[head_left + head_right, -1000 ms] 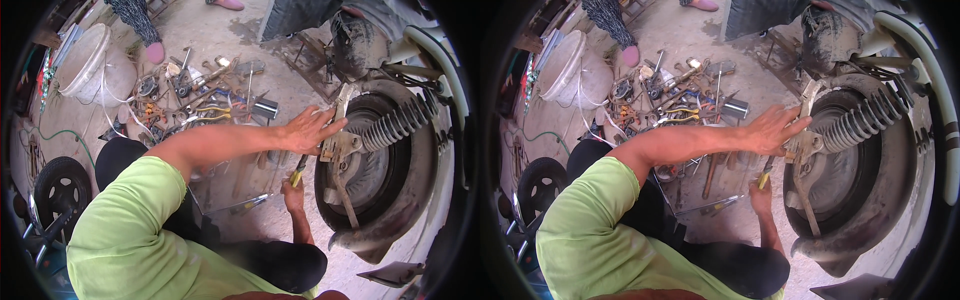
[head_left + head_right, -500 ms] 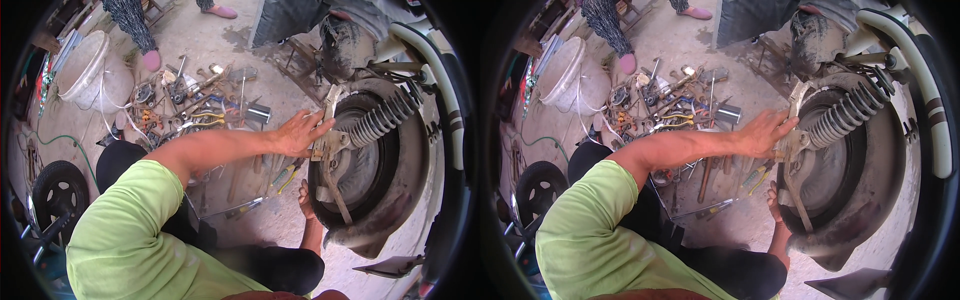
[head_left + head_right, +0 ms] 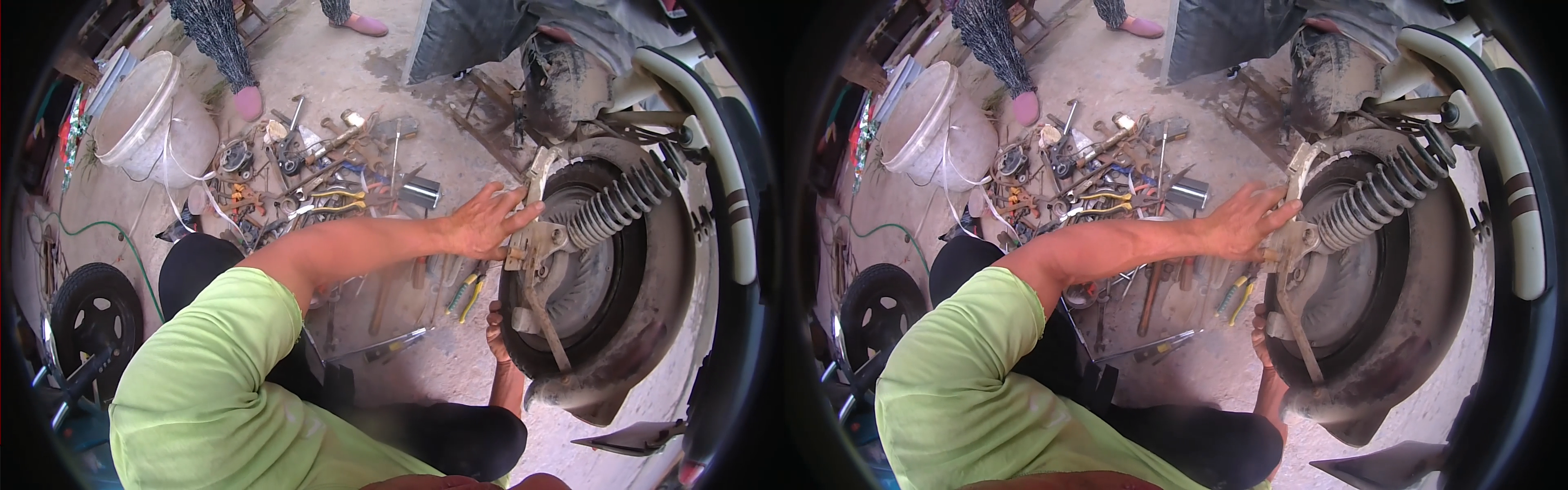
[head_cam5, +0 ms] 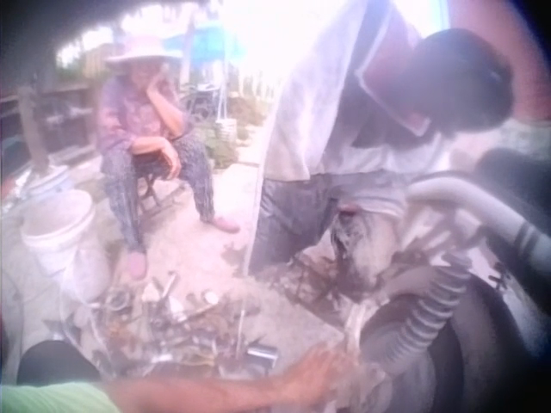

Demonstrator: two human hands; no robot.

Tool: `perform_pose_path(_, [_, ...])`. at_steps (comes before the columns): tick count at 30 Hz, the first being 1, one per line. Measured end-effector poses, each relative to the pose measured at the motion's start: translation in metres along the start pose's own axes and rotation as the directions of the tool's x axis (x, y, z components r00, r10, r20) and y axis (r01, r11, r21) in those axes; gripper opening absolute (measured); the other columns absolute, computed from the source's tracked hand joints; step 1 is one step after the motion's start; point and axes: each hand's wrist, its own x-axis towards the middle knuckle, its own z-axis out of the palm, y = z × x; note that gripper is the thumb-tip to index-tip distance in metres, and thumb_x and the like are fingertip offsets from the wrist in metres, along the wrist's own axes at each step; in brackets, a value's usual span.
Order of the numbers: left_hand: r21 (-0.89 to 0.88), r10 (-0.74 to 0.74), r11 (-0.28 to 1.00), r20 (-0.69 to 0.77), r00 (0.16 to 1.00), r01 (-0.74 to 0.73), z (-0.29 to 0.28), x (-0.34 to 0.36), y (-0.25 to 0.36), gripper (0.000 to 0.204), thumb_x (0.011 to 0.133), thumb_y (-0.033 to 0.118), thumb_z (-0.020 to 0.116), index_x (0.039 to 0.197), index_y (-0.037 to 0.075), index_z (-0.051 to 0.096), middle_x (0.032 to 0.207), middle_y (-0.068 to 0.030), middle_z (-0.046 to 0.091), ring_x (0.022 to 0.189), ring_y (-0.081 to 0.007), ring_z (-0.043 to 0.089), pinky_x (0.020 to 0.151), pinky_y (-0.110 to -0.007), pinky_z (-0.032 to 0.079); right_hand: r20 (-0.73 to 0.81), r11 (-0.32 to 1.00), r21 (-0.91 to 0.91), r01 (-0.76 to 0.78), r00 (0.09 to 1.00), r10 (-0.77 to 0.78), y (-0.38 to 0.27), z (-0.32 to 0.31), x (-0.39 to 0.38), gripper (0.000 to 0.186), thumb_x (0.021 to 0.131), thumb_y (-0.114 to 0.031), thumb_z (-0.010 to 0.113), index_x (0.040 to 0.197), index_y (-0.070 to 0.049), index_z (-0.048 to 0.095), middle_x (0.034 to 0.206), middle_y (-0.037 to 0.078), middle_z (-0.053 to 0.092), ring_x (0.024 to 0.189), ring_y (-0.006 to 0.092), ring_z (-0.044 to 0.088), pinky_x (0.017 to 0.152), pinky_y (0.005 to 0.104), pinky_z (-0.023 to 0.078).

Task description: The person uses pliers to strip and connect wires near the rear wheel of a scooter, handling small metal components and wires on the ground.

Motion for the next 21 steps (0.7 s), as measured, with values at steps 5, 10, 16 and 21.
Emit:
perform_pose_path(5, [0.011, -0.030, 1.000, 0.020, 0.999, 0.030, -0.003, 0.001, 0.002, 0.119, 0.067, 0.038, 0.087, 0.156, 0.007, 0.016, 0.139, -0.0298, 0.041, 0.126, -0.0425, 0.044, 0.100, -0.056, 0.035, 0.045, 0.955, -0.129, -0.267, 0.960, 0.275, -0.030, 0.032, 0.025, 0.058, 0.098, -0.034, 0.055, 0.146, -0.006, 0.041, 0.134, 0.020, 0.049, 0.118, 0.0363, 0.052, 0.099, 0.0484, 0.050])
perform_pose_path(10, [0.037, 0.016, 0.999, 0.034, 0.999, -0.017, -0.002, 0.000, -0.007, 0.117, 0.068, 0.041, 0.086, 0.156, 0.006, 0.018, 0.138, -0.0292, 0.042, 0.124, -0.0412, 0.045, 0.101, -0.056, 0.035, 0.017, 0.808, 0.087, -0.583, 0.812, 0.584, -0.043, 0.029, 0.018, 0.059, 0.104, -0.035, 0.049, 0.151, -0.003, 0.033, 0.137, 0.021, 0.050, 0.131, 0.0397, 0.047, 0.109, 0.0506, 0.044])
perform_pose_path(16, [0.006, 0.023, 1.000, -0.028, 0.999, -0.023, 0.004, 0.002, -0.005, 0.117, 0.066, 0.043, 0.087, 0.155, 0.007, 0.020, 0.138, -0.0280, 0.042, 0.122, -0.0417, 0.045, 0.100, -0.055, 0.036, -0.186, 0.840, 0.088, -0.535, 0.820, 0.542, -0.054, 0.027, 0.007, 0.060, 0.100, -0.041, 0.054, 0.145, -0.004, 0.040, 0.134, 0.016, 0.054, 0.131, 0.0338, 0.048, 0.106, 0.0471, 0.045])
perform_pose_path(21, [-0.006, 0.019, 1.000, -0.039, 0.999, -0.019, -0.001, 0.006, -0.001, 0.115, 0.066, 0.043, 0.088, 0.154, 0.008, 0.023, 0.137, -0.0276, 0.042, 0.120, -0.0426, 0.045, 0.099, -0.054, 0.037, -0.152, 0.924, -0.026, -0.381, 0.915, 0.373, -0.058, 0.005, 0.003, 0.059, 0.100, -0.040, 0.053, 0.148, -0.009, 0.040, 0.137, 0.013, 0.055, 0.133, 0.0326, 0.048, 0.109, 0.0473, 0.042])
